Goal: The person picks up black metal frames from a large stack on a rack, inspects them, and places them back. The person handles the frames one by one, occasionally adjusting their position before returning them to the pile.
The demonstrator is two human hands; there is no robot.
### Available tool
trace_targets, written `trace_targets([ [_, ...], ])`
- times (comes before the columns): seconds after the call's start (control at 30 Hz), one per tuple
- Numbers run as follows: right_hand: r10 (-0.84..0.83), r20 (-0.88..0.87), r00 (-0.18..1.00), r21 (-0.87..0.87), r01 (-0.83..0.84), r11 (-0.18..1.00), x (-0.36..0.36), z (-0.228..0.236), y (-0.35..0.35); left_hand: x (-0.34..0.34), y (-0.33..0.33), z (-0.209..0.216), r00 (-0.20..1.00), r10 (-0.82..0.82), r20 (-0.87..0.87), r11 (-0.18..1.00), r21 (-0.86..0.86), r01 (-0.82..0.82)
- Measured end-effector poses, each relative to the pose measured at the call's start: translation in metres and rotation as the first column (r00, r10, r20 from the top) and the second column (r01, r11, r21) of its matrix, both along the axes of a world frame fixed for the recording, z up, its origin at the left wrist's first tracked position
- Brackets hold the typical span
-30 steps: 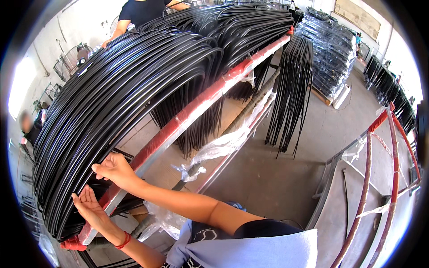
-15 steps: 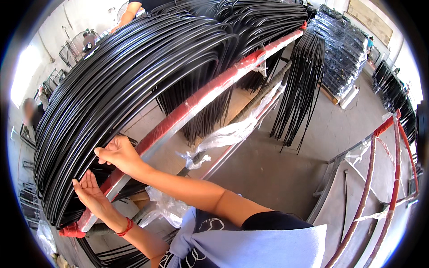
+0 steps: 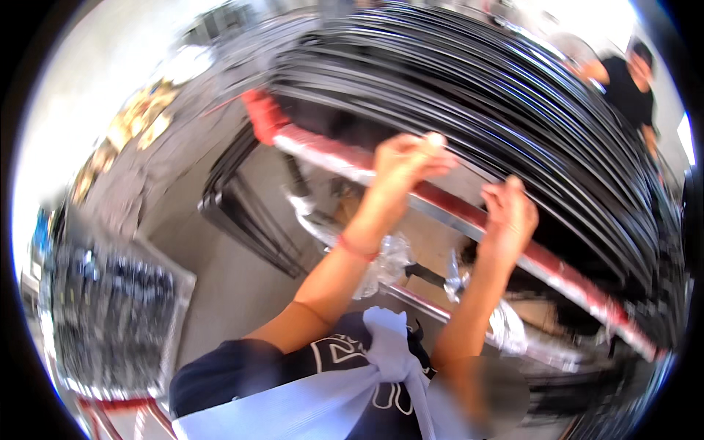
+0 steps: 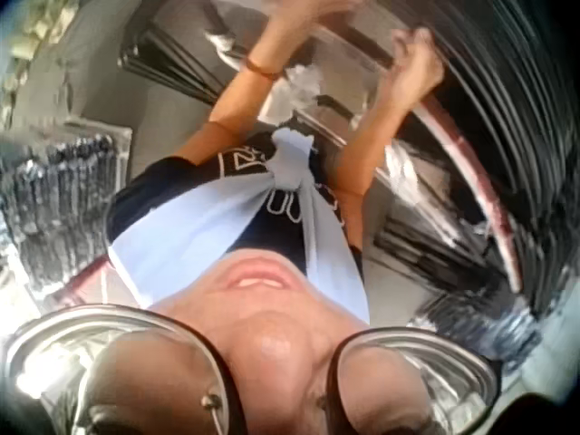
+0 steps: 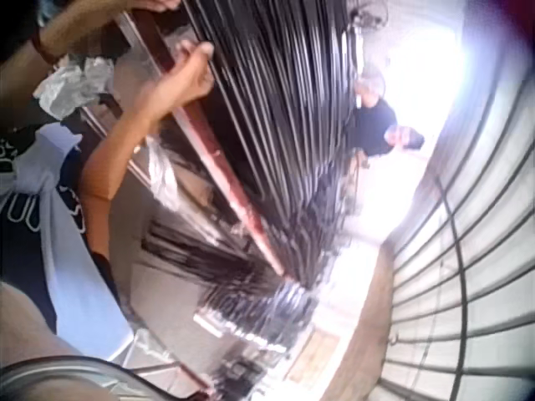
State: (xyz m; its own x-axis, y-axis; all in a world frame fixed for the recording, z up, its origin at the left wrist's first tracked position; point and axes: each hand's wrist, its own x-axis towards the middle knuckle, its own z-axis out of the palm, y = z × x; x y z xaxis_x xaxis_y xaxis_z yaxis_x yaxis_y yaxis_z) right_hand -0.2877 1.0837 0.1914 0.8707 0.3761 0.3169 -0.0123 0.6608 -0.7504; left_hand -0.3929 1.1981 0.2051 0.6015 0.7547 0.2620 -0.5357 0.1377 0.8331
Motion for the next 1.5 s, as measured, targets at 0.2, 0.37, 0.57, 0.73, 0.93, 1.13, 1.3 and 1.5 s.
trace_targets([
  [0.2, 0.084, 0.062, 0.995, 0.033, -0.086, 0.996, 0.013, -0.003, -0.003, -0.001, 0.002, -0.010, 0.998, -0.023, 0.057, 0.999, -0.031, 0.025],
  [0.37, 0.078, 0.065, 0.995, -0.032, -0.076, 0.997, 0.012, -0.003, 0.000, -0.005, 0.012, -0.018, 0.989, 0.050, 0.140, 0.998, -0.047, -0.044],
  [0.57, 0.126, 0.099, 0.987, 0.012, -0.128, 0.992, 0.022, -0.010, -0.002, -0.011, 0.017, -0.019, 0.984, 0.036, 0.173, 0.997, -0.070, -0.025],
  [0.73, 0.173, 0.102, 0.980, 0.030, -0.177, 0.984, 0.026, -0.015, 0.004, -0.049, 0.023, -0.024, 0.989, 0.088, 0.117, 0.996, 0.016, -0.090],
  [0.93, 0.130, 0.188, 0.974, -0.002, -0.132, 0.991, 0.034, -0.017, -0.003, -0.107, 0.036, -0.051, 0.986, 0.164, 0.019, 0.986, -0.033, -0.163],
  [1.13, 0.111, 0.224, 0.968, -0.019, -0.110, 0.994, 0.033, -0.016, -0.004, -0.147, 0.047, -0.078, 0.982, 0.184, -0.041, 0.982, -0.028, -0.185],
  [1.3, 0.083, 0.178, 0.980, -0.020, -0.081, 0.997, 0.032, -0.017, -0.014, -0.155, 0.053, -0.082, 0.995, 0.086, -0.042, 0.996, -0.033, -0.087],
  [1.5, 0.140, 0.112, 0.984, 0.014, -0.142, 0.990, 0.033, -0.018, -0.001, -0.159, 0.065, -0.092, 0.989, 0.050, -0.141, 0.998, 0.046, -0.044],
])
